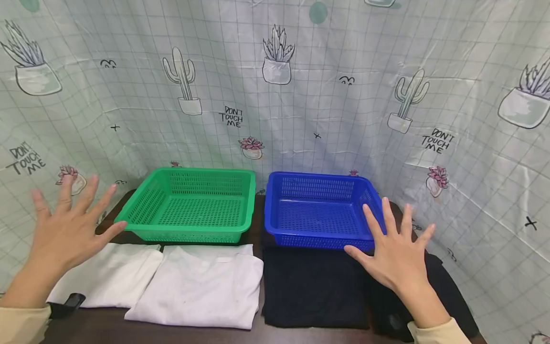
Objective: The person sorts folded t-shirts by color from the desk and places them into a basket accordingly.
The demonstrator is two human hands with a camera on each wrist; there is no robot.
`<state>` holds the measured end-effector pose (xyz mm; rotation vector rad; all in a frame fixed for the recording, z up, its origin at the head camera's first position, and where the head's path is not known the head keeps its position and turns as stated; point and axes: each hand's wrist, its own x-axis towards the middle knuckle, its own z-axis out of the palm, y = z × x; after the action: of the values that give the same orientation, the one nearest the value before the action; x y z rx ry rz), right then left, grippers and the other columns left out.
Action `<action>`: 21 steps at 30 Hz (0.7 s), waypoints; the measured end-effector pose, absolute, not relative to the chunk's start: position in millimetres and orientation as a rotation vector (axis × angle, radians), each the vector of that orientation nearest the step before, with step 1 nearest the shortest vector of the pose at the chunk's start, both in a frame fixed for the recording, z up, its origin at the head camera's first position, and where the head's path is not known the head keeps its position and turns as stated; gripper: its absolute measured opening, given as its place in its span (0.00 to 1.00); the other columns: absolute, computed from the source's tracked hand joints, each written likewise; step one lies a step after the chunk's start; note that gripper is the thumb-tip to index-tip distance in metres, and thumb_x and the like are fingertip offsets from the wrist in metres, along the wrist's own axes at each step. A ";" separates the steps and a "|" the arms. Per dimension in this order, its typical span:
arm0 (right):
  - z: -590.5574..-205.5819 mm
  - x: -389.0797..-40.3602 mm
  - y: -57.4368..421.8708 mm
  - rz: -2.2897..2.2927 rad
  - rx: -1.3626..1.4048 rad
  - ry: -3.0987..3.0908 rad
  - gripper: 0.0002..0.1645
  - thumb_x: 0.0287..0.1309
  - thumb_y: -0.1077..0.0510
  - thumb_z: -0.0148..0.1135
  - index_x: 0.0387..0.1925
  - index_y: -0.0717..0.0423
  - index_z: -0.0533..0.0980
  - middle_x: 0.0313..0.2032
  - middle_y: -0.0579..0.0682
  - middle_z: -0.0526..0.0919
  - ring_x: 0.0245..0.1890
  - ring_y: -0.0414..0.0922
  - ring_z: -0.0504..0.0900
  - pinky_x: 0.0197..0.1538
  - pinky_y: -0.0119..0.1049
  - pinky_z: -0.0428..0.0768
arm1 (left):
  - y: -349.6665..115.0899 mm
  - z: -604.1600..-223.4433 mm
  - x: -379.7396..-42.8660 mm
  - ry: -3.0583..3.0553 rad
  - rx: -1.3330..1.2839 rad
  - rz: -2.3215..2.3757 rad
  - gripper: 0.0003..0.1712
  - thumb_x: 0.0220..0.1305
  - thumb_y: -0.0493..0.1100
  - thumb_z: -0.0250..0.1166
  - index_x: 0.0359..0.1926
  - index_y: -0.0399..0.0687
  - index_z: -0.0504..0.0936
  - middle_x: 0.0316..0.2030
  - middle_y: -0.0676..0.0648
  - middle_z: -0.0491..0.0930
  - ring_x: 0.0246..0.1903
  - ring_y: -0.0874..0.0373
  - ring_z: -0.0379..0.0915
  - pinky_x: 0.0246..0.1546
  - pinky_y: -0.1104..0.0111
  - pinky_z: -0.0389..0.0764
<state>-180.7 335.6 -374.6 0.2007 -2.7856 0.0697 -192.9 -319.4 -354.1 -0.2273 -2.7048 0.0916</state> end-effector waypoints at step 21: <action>-345.8 -167.6 241.5 1.240 0.703 -2.920 0.51 0.76 0.42 0.63 0.86 0.36 0.45 0.84 0.60 0.44 0.76 0.71 0.62 0.63 0.67 0.78 | -289.7 -346.2 -164.1 -2.722 -0.474 -0.516 0.46 0.76 0.60 0.65 0.86 0.68 0.52 0.85 0.45 0.51 0.79 0.32 0.53 0.55 0.24 0.66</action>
<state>-167.6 241.5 -345.8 0.7029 -2.9200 1.2397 -164.1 -289.7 -346.2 -0.4736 -2.7225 -0.5155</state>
